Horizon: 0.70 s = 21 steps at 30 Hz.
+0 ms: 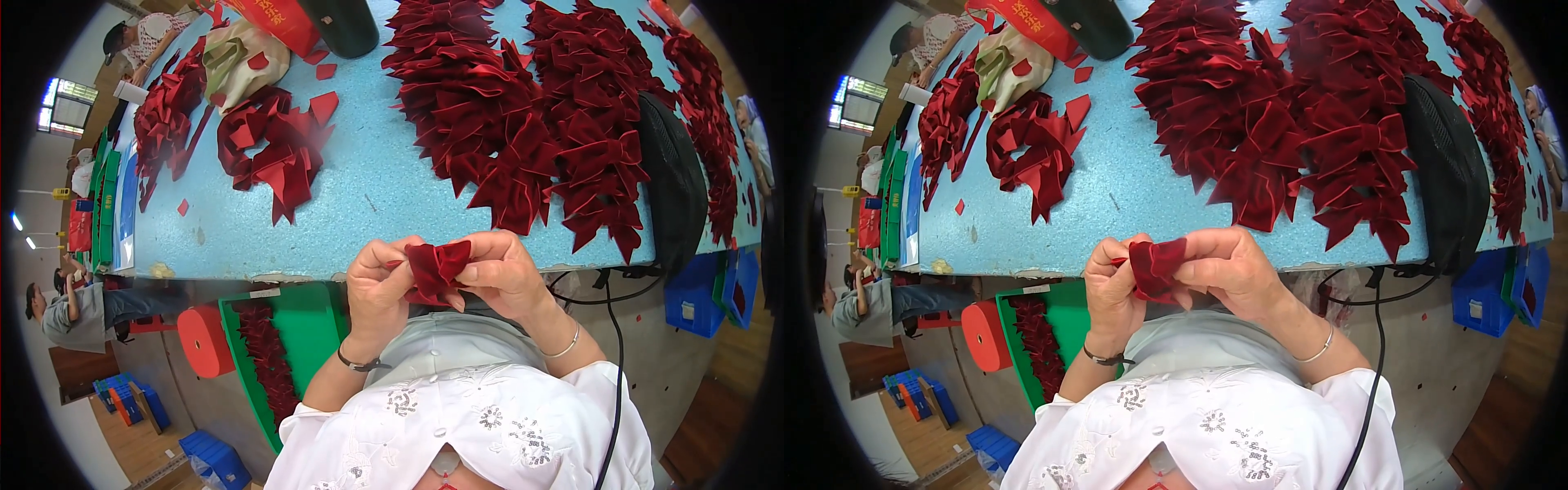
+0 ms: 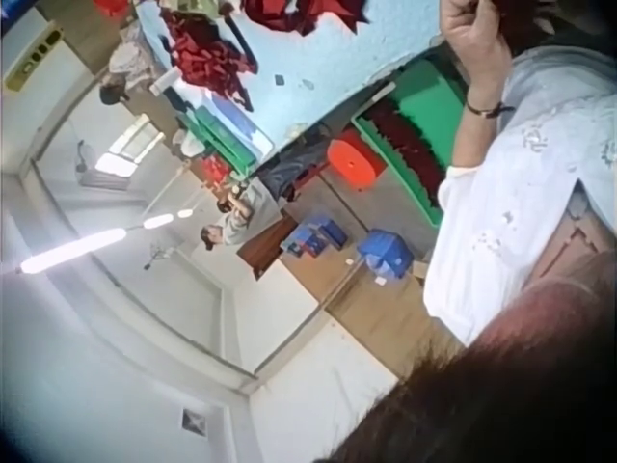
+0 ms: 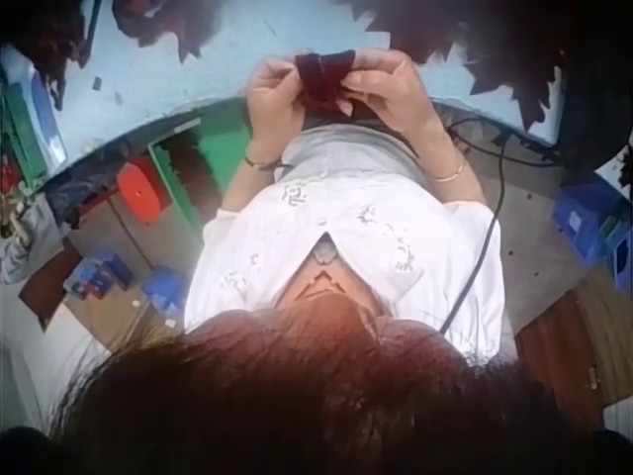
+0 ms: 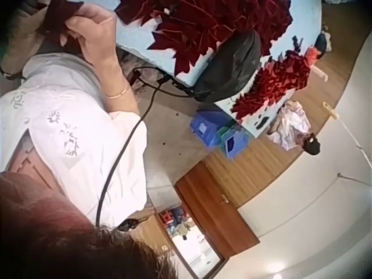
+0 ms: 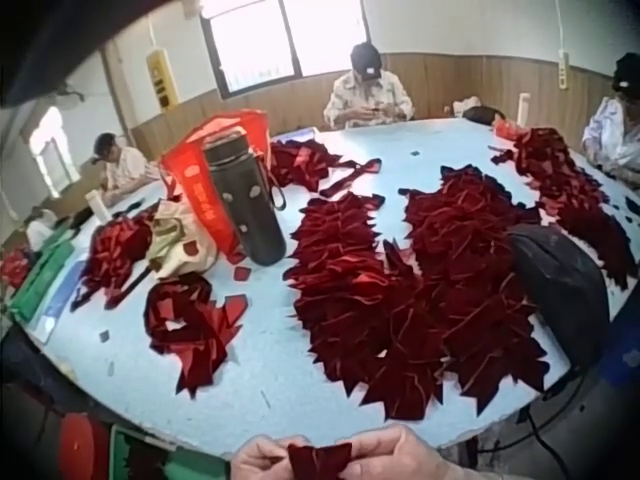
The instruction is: Stitching several pieces of red fabric together to create a decorative item or flower.
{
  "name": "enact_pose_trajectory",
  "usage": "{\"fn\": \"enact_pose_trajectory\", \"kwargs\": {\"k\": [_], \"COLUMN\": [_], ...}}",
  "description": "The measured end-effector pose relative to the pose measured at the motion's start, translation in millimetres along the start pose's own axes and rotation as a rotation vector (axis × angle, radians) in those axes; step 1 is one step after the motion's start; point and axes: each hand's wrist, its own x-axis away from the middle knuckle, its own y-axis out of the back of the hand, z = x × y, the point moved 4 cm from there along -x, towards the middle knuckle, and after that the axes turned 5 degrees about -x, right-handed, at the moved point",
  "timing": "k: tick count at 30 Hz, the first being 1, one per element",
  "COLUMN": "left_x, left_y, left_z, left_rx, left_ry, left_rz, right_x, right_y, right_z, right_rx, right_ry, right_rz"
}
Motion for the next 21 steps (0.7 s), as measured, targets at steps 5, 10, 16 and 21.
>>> {"fn": "enact_pose_trajectory", "kwargs": {"k": [5,10,16,21], "left_x": [-1,-1,1,2], "left_y": [0,4,6,9], "left_z": [-4,0,8,11], "left_rx": [-0.062,0.024,0.052,0.173], "left_ry": [-0.009,0.081,0.214,0.364], "left_rz": [0.023,-0.017,-0.041,0.008], "right_x": [-2,-2,-4,-4], "right_y": [1,-2,3,1], "right_z": [2,-2,-2,-6], "right_rx": [0.093,-0.093,0.113,0.048], "right_ry": [-0.027,-0.049,-0.057,-0.007], "right_rz": [-0.102,-0.075,-0.143,-0.144]}}
